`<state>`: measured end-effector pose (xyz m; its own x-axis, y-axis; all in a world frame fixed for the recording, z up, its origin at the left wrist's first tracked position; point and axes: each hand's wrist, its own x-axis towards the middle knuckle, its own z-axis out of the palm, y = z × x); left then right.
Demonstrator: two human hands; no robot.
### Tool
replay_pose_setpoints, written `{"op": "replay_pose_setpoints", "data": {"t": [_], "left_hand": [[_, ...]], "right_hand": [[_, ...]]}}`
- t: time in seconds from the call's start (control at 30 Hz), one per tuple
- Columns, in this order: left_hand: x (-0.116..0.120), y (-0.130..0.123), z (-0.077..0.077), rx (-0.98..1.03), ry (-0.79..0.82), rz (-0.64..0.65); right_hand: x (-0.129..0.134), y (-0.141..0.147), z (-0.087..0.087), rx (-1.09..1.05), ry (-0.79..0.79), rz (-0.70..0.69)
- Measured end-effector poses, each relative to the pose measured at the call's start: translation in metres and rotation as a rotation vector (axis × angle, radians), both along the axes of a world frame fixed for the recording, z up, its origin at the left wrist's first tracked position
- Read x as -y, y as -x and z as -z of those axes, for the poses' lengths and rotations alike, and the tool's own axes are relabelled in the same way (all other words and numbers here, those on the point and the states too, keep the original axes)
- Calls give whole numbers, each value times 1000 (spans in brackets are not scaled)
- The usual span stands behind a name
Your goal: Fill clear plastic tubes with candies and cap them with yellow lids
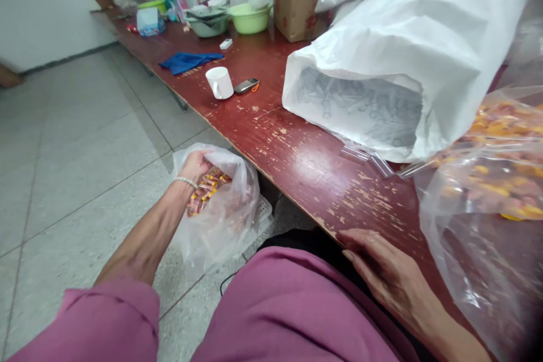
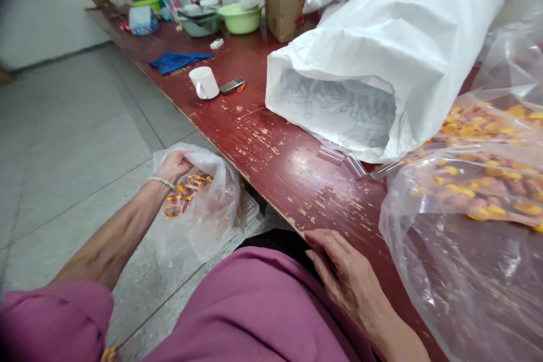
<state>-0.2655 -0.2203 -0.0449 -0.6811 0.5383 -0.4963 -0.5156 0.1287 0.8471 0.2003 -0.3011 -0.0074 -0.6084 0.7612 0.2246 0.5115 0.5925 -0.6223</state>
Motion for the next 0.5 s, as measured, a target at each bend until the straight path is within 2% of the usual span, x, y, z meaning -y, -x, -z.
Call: {"op": "replay_pose_setpoints", "data": {"t": [0.13, 0.23, 0.37, 0.5], "left_hand": [[-39, 16, -6, -160, 32, 60], [-50, 30, -5, -220, 86, 140], [-39, 46, -6, -265, 151, 257], [-5, 41, -11, -403, 202, 551]], "right_hand": [[-5, 6, 0, 20, -1, -3], [-9, 12, -1, 40, -4, -16], [-14, 20, 0, 33, 1, -30], [-14, 26, -2, 14, 45, -29]]}}
